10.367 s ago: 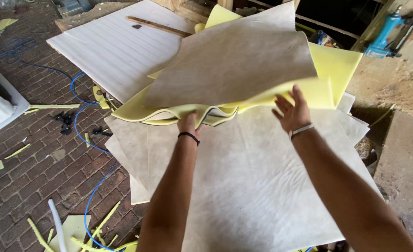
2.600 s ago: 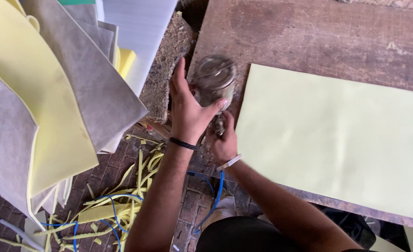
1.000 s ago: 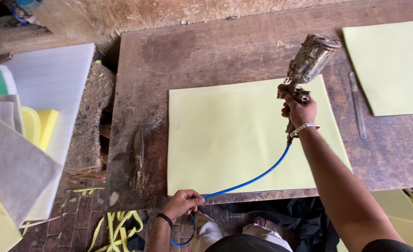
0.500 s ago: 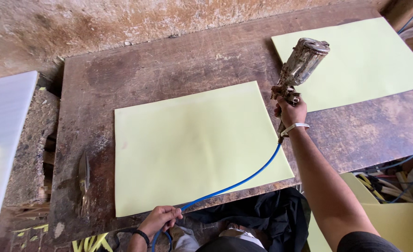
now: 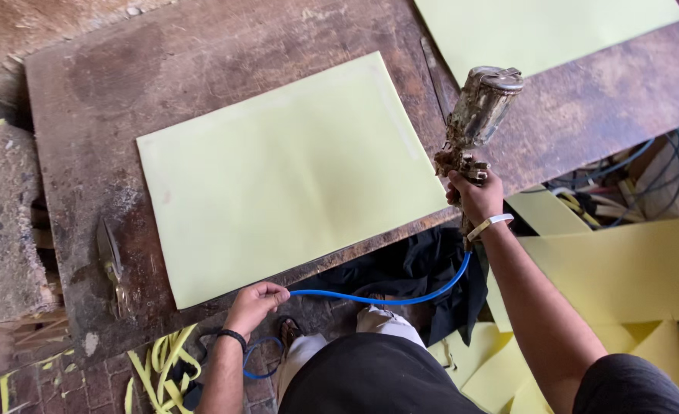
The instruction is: The person cuts a large sheet of black fabric using shears, then sprays a yellow foam sheet with a spray gun. They repeat the cutting and spraying process on additional sheets, handling the materials on a wooden workbench.
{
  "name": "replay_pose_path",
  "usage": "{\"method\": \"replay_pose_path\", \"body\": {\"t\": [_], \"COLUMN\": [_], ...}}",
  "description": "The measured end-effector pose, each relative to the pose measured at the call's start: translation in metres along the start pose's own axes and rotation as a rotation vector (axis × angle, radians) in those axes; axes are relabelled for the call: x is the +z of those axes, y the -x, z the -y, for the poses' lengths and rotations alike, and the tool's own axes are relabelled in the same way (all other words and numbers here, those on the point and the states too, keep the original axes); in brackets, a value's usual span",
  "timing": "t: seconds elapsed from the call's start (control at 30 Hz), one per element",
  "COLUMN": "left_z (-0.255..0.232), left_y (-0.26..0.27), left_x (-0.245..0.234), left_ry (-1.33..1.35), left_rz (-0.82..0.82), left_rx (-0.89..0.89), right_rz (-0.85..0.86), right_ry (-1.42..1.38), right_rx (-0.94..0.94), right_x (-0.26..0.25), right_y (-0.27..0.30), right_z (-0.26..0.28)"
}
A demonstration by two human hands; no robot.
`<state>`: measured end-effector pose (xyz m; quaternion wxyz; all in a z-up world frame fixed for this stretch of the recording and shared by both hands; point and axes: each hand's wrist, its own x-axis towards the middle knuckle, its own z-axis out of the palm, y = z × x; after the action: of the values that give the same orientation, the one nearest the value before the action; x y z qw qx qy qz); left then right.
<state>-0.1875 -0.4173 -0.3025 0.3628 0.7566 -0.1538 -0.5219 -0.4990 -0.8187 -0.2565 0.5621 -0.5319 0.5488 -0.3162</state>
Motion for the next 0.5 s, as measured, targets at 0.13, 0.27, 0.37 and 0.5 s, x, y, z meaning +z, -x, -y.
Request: {"method": "replay_pose_path", "body": {"t": [0.13,0.27,0.37,0.5], "left_z": [0.003,0.022,0.044,0.082], "left_y": [-0.004,-0.008,-0.006,0.006], "left_x": [0.002,-0.015,-0.045,-0.100], "left_ry": [-0.078,-0.045,-0.045,-0.009], "left_rz": [0.083,0.172,0.181,0.109], "left_rx": [0.015,0.037,0.056,0.042], "right_rz": [-0.056,-0.109,-0.102,0.033], "right_ry": [0.084,0.012,-0.092,-0.129], "right_rx": [0.022,0.010,0.090,0.054], "right_x": [-0.021,-0.018,0.006,0.067], "right_y": [0.052,0.101,0.136,0.182], "right_z": [-0.014,-0.028,-0.028,-0.030]}}
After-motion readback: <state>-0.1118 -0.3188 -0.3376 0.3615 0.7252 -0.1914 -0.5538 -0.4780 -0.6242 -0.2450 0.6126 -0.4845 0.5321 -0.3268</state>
